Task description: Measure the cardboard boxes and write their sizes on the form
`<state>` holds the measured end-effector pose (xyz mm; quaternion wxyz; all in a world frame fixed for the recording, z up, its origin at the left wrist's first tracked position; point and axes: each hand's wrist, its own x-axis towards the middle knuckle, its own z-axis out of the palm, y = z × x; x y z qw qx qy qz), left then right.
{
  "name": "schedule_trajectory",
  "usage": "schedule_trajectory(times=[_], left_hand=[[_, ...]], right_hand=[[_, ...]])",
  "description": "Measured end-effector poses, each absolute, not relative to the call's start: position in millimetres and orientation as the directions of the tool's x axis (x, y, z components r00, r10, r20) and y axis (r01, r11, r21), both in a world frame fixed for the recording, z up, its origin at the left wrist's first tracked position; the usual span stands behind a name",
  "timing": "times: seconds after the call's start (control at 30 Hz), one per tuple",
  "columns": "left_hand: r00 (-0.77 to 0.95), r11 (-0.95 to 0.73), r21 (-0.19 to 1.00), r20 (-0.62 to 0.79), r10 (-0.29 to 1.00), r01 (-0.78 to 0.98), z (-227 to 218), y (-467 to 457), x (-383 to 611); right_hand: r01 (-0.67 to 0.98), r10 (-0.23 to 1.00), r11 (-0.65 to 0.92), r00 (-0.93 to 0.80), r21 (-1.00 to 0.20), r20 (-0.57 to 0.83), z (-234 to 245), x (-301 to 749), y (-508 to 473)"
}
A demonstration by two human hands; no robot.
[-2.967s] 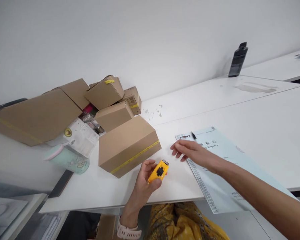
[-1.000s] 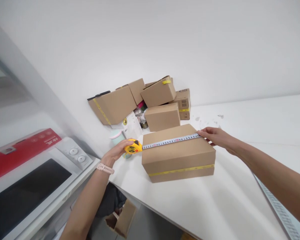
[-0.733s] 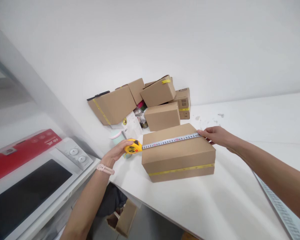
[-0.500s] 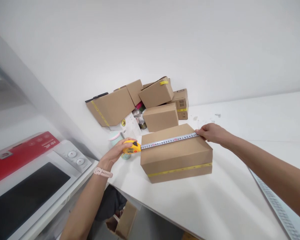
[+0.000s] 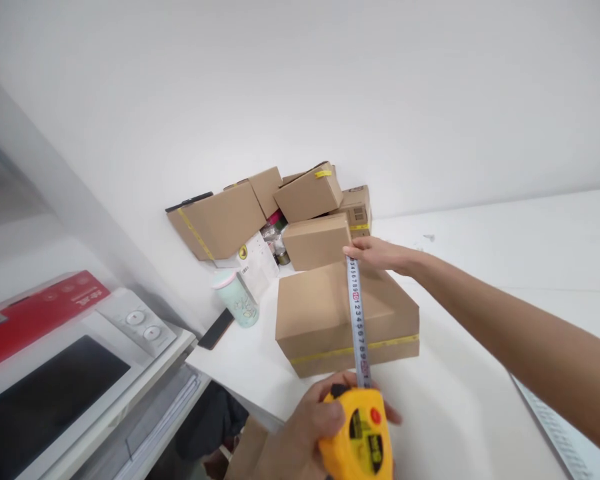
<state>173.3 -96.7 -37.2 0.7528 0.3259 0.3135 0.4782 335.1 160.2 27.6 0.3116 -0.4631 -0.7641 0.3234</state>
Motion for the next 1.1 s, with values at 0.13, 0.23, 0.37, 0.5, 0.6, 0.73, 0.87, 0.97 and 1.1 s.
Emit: schedule_trajectory(times=[0.13, 0.23, 0.37, 0.5, 0.6, 0.73, 0.87, 0.97, 1.1], left_hand=[[0.161, 0.201, 0.813, -0.134, 0.978, -0.546, -25, -76, 205], [0.054, 0.18, 0.827, -0.179, 0.982, -0.533, -20, -63, 211], [0.006, 0.207, 0.811, -0.244, 0.97, -0.548, -26, -59, 214], [0.042, 0.23, 0.785, -0.253, 0.967, -0.575, -34, -64, 222], [0.078, 0.239, 0.775, -0.24, 0.968, -0.585, -38, -66, 228], [0.087, 0.226, 0.778, -0.216, 0.972, -0.587, -38, -67, 231], [0.079, 0.247, 0.782, -0.247, 0.966, -0.572, -36, -67, 230], [0.069, 0.258, 0.776, -0.269, 0.961, -0.575, -37, -64, 231], [0.054, 0.247, 0.766, -0.267, 0.962, -0.593, -37, -60, 235]], right_hand=[[0.553, 0.888, 0.366, -0.449, -0.749, 0.102, 16, 301, 189], [0.601, 0.896, 0.363, -0.435, -0.713, 0.089, 3, 283, 208], [0.627, 0.893, 0.381, -0.439, -0.679, 0.096, -14, 273, 222], [0.591, 0.875, 0.407, -0.47, -0.697, 0.112, -23, 278, 228], [0.558, 0.866, 0.409, -0.486, -0.722, 0.115, -25, 282, 229], [0.539, 0.869, 0.391, -0.483, -0.746, 0.106, -23, 283, 226], [0.512, 0.872, 0.376, -0.478, -0.772, 0.108, -20, 284, 222], [0.497, 0.874, 0.362, -0.474, -0.789, 0.103, -19, 285, 220], [0.47, 0.879, 0.339, -0.467, -0.815, 0.097, -18, 284, 217]])
